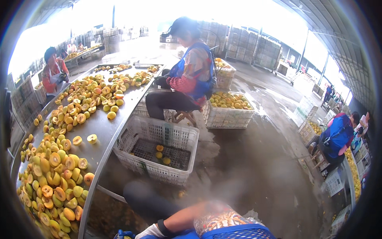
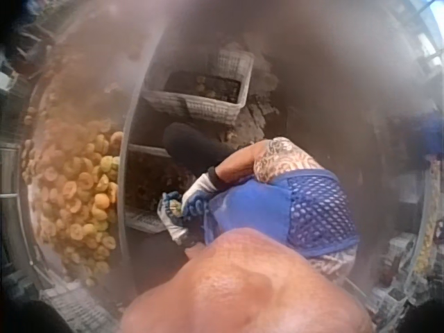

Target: The person is cutting peaches in half and removing the pits using a small knife in an agricultural facility.

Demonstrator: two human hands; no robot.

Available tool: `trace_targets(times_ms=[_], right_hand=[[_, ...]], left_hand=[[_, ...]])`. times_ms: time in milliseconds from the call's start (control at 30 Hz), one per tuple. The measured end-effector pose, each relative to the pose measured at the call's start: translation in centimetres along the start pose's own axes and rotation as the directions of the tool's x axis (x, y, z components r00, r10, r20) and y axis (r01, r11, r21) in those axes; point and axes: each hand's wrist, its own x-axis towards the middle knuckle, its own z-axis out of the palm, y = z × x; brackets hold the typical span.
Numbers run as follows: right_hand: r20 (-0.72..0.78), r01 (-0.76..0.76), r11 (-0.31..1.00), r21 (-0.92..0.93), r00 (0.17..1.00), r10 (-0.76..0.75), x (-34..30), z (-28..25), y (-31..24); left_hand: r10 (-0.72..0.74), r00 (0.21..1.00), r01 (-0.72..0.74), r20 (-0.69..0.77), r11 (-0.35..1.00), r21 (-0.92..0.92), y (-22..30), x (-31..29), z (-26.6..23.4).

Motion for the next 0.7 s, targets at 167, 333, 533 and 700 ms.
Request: trace_targets(times_ms=[167,333,533,700], right_hand=[[0.096,-0.210,0.972,0.101,0.975,0.201,1.4,-1.1,2.2],[0.170,-0.280,0.749,0.600,0.960,0.222,-0.5,2.6,0.8],[0.149,-0.202,0.886,0.417,0.977,0.152,1.4,1.5,0.4],[0.176,-0.211,0.918,0.336,0.972,0.159,2.9,0.9,1.2]], left_hand=[[0.006,0.997,-0.026,-0.072,0.959,-0.283,1.6,-3.4,1.5],[0.074,0.972,0.072,0.222,0.810,-0.582,2.5,-0.2,3.8],[0.250,0.953,-0.301,-0.171,0.847,-0.438,-1.0,1.5,0.0],[0.416,0.907,-0.162,0.065,0.486,-0.859,-4.9,2.9,-3.6]])
